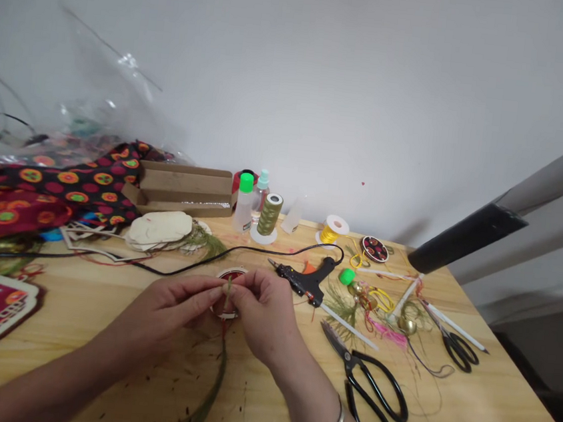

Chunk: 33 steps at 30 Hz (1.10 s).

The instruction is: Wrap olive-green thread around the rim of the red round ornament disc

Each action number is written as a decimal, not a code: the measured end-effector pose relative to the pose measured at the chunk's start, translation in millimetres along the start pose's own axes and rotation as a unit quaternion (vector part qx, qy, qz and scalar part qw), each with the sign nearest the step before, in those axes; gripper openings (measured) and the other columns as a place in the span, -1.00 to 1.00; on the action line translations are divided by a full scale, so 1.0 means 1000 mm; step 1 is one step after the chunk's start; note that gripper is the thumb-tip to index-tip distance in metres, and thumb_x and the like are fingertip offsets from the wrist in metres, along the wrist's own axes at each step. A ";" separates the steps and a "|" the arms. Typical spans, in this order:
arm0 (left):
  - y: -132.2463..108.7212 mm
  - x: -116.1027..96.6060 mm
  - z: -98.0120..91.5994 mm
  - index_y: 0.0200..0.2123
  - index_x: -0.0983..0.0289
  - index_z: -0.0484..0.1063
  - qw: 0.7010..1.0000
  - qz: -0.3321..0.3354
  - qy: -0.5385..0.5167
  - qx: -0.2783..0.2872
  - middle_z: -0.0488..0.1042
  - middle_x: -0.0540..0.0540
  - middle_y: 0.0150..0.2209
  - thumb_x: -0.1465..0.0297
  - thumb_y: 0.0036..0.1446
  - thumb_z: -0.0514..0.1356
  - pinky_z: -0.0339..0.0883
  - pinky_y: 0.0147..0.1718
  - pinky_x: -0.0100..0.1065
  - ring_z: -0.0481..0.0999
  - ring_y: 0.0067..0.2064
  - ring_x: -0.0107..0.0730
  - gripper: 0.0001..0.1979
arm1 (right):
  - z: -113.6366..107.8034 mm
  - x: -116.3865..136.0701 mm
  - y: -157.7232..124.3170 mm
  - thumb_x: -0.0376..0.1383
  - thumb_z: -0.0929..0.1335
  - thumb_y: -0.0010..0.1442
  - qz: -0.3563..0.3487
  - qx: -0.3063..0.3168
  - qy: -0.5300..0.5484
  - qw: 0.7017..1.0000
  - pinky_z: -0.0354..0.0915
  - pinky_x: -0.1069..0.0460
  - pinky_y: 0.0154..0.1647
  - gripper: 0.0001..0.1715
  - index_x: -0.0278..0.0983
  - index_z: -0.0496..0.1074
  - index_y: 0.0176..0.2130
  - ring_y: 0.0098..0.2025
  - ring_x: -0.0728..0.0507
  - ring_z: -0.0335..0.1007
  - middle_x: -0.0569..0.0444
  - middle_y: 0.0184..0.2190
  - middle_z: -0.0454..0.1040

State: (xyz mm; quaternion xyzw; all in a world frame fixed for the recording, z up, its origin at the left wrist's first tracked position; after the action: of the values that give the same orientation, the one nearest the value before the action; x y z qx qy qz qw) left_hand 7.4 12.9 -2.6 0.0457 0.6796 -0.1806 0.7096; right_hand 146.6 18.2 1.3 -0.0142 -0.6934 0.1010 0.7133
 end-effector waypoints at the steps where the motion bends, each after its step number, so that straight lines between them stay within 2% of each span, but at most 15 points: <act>1: 0.000 -0.001 0.000 -0.32 0.23 0.55 1.000 0.004 0.015 -0.012 0.54 0.01 -0.40 0.35 0.01 0.18 0.22 -0.31 -0.44 0.41 -0.32 -0.37 -0.81 | 0.000 0.000 0.000 -0.33 0.36 -0.10 0.001 -0.002 0.000 1.000 0.14 0.12 -0.56 -0.85 -0.33 0.31 -0.60 -0.61 0.04 0.20 0.17 -0.68 0.34; 5: 0.000 -0.005 -0.001 -0.41 0.24 0.58 0.998 0.000 0.032 -0.045 0.57 0.03 -0.39 0.38 -0.04 0.22 0.22 -0.29 -0.45 0.44 -0.31 -0.36 -0.86 | -0.001 0.000 0.000 -0.33 0.38 -0.12 -0.003 -0.009 -0.007 1.000 0.16 0.12 -0.55 -0.86 -0.32 0.32 -0.59 -0.61 0.03 0.21 0.16 -0.67 0.35; 8: 0.000 -0.004 -0.001 -0.45 0.27 0.57 0.999 -0.016 0.002 -0.051 0.57 0.06 -0.41 0.38 -0.07 0.24 0.22 -0.31 -0.46 0.43 -0.33 -0.37 -0.88 | -0.001 0.000 0.000 -0.32 0.38 -0.12 -0.004 -0.007 -0.010 1.000 0.17 0.12 -0.54 -0.86 -0.32 0.33 -0.58 -0.58 0.03 0.23 0.14 -0.65 0.38; 11: 0.001 -0.002 -0.001 -0.49 0.30 0.56 0.996 -0.048 -0.051 -0.050 0.55 0.05 -0.47 0.39 -0.11 0.26 0.19 -0.44 -0.51 0.40 -0.45 -0.47 -0.90 | -0.001 0.001 0.000 -0.34 0.38 -0.12 -0.008 -0.009 -0.025 1.000 0.14 0.14 -0.57 -0.87 -0.33 0.33 -0.60 -0.60 0.05 0.19 0.16 -0.67 0.35; 14: 0.002 0.001 -0.001 -0.51 0.32 0.55 0.991 -0.089 -0.094 -0.042 0.50 0.00 -0.57 0.40 -0.14 0.28 0.01 -0.65 -0.55 0.21 -0.64 -0.64 -0.90 | -0.001 0.003 0.000 -0.36 0.38 -0.13 -0.004 -0.002 -0.027 1.000 0.09 0.16 -0.61 -0.85 -0.33 0.31 -0.61 -0.63 0.07 0.14 0.19 -0.69 0.31; 16: 0.003 0.003 -0.002 -0.51 0.34 0.55 0.986 -0.112 -0.117 -0.031 0.47 0.00 -0.60 0.39 -0.15 0.29 -0.14 -0.71 -0.55 0.08 -0.69 -0.70 -0.88 | -0.001 0.005 -0.001 -0.34 0.38 -0.13 0.001 0.009 -0.017 1.000 0.05 0.16 -0.63 -0.84 -0.34 0.31 -0.62 -0.64 0.08 0.11 0.19 -0.70 0.30; 19: 0.003 0.004 -0.003 -0.50 0.36 0.54 0.981 -0.136 -0.141 -0.007 0.47 0.05 -0.56 0.37 -0.16 0.31 -0.24 -0.72 -0.55 0.03 -0.68 -0.71 -0.85 | -0.002 0.006 -0.001 -0.33 0.39 -0.14 0.010 0.026 0.002 1.000 -0.01 0.17 -0.67 -0.83 -0.34 0.30 -0.61 -0.66 0.10 0.07 0.20 -0.71 0.30; 24: 0.001 0.004 -0.002 -0.50 0.38 0.52 0.971 -0.153 -0.181 0.021 0.45 0.08 -0.53 0.36 -0.17 0.32 -0.27 -0.71 -0.54 0.03 -0.66 -0.72 -0.83 | -0.002 0.009 -0.003 -0.33 0.40 -0.16 0.039 0.046 0.042 0.997 -0.05 0.18 -0.70 -0.80 -0.33 0.28 -0.62 -0.71 0.13 0.03 0.23 -0.75 0.28; 33: 0.003 0.004 -0.001 -0.53 0.40 0.49 0.964 -0.170 -0.199 0.033 0.36 0.00 -0.60 0.39 -0.18 0.32 -0.32 -0.70 -0.52 -0.04 -0.67 -0.73 -0.83 | -0.003 0.007 -0.002 -0.36 0.41 -0.15 0.055 0.068 0.075 0.993 -0.07 0.19 -0.71 -0.81 -0.34 0.31 -0.61 -0.72 0.14 0.07 0.22 -0.75 0.32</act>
State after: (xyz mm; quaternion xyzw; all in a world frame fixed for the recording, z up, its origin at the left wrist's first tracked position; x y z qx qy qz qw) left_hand 7.0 15.0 -6.8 -0.0843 0.5159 -0.3263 0.7875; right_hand 149.7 18.1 8.3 -0.0116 -0.6279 0.1860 0.7557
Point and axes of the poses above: each hand's wrist, its own y-axis towards the middle knuckle, its own z-axis out of the palm, x = y × z, the point moved 1 cm from there along y, towards the middle knuckle
